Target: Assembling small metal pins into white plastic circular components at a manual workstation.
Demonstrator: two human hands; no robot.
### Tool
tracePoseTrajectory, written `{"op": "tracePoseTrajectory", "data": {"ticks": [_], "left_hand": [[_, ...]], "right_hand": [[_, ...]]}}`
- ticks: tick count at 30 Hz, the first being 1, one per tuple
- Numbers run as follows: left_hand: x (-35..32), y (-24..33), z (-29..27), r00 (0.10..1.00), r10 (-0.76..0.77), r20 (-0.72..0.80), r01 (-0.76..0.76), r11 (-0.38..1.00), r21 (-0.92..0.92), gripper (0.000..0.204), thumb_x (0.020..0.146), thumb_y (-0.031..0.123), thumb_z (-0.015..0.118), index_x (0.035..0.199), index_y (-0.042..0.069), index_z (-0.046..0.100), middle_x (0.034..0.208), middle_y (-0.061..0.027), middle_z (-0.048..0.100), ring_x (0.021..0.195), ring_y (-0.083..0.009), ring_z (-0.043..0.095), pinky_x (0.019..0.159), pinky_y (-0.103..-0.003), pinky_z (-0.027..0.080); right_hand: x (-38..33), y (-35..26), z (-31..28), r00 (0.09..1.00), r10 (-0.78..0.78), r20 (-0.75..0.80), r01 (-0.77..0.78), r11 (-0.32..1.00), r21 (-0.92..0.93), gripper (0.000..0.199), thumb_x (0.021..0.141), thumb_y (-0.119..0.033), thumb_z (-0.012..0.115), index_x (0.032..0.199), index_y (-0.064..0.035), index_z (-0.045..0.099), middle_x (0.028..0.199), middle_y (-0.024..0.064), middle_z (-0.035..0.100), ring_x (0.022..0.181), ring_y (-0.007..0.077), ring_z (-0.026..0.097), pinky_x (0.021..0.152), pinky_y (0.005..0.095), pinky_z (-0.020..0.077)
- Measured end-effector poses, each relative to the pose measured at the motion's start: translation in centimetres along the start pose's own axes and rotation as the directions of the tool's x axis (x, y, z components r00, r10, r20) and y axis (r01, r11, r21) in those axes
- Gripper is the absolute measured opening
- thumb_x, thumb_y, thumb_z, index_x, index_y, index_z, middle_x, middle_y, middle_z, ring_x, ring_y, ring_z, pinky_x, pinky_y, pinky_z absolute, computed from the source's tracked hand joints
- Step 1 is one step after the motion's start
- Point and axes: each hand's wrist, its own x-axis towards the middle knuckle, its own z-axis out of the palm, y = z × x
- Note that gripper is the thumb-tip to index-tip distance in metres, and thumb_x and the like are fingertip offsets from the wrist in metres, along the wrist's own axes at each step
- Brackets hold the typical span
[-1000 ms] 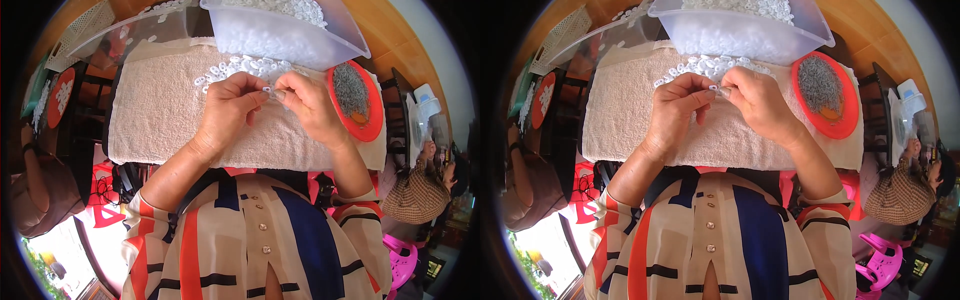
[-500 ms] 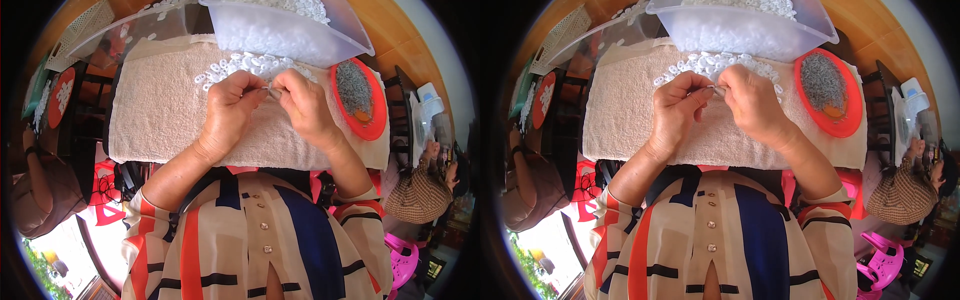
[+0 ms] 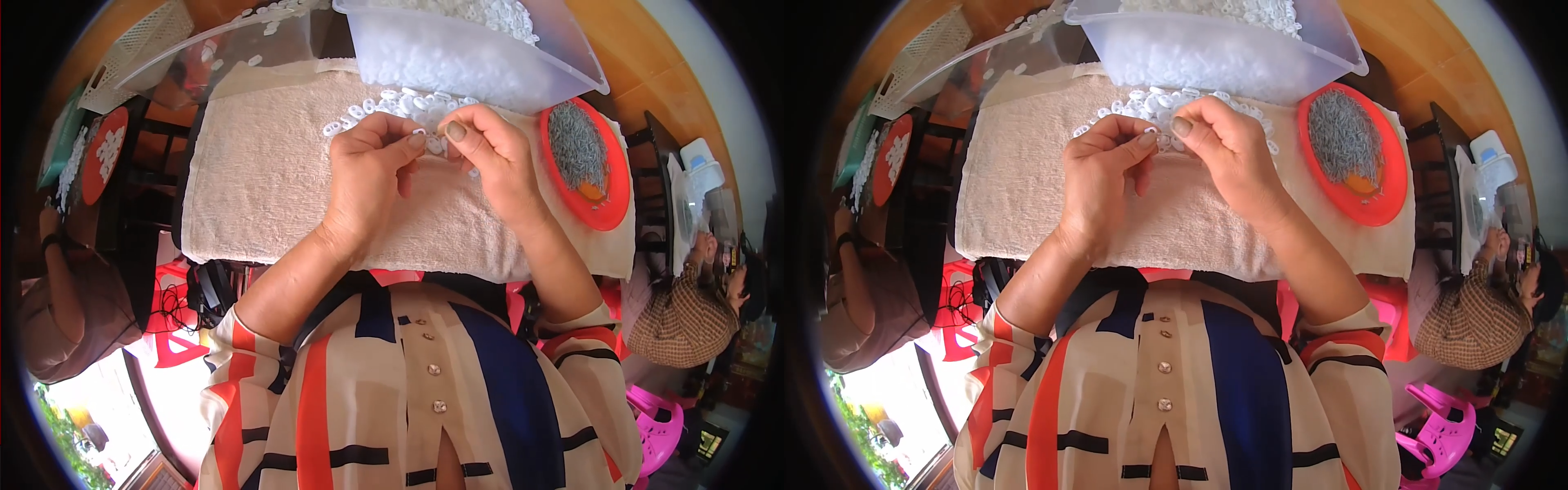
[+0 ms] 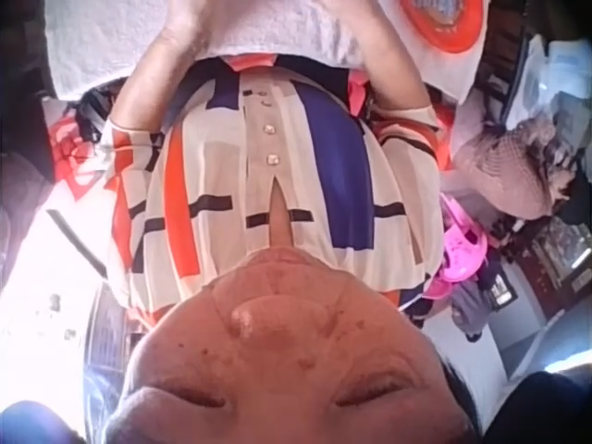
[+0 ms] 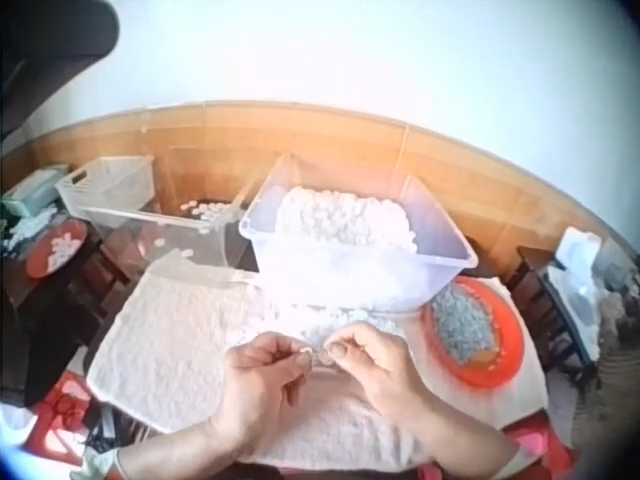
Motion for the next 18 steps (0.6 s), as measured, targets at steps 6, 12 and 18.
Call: {"op": "tracePoseTrajectory", "data": {"ticks": [6,12,18], "left_hand": [[0.1,0.0,-0.2,0.999,-0.045,0.017,0.045,0.998,-0.053,0.005,0.088,0.002,0.064,0.085,-0.002,0.062,0.067,-0.0016,0.057,0.051,-0.0065,0.047,0.043,-0.021,0.038],[0.0,-0.1,-0.6,0.997,-0.046,0.068,0.045,0.999,0.008,0.005,0.089,0.002,0.063,0.088,-0.003,0.063,0.070,-0.0034,0.059,0.054,-0.0085,0.050,0.047,-0.022,0.039],[-0.1,-0.7,-0.3,0.997,-0.003,0.074,0.001,1.000,0.025,0.005,0.086,0.001,0.064,0.083,-0.002,0.061,0.066,-0.0019,0.056,0.052,-0.0061,0.047,0.041,-0.023,0.036]], "right_hand": [[-0.1,0.9,0.0,0.992,-0.124,0.016,0.125,0.982,-0.144,0.008,0.094,-0.009,0.058,0.097,-0.0014,0.059,0.079,-0.0017,0.057,0.071,0.0050,0.050,0.063,0.0204,0.0409],[0.0,1.1,0.6,0.948,-0.318,0.027,0.312,0.904,-0.291,0.004,0.093,-0.002,0.055,0.095,0.0006,0.056,0.077,0.0032,0.056,0.070,0.0090,0.052,0.063,0.0244,0.0431],[-0.4,1.2,1.0,0.942,-0.334,0.045,0.325,0.864,-0.384,0.003,0.093,-0.001,0.053,0.094,0.0006,0.055,0.072,0.0044,0.055,0.066,0.0113,0.052,0.060,0.0268,0.0427]]}}
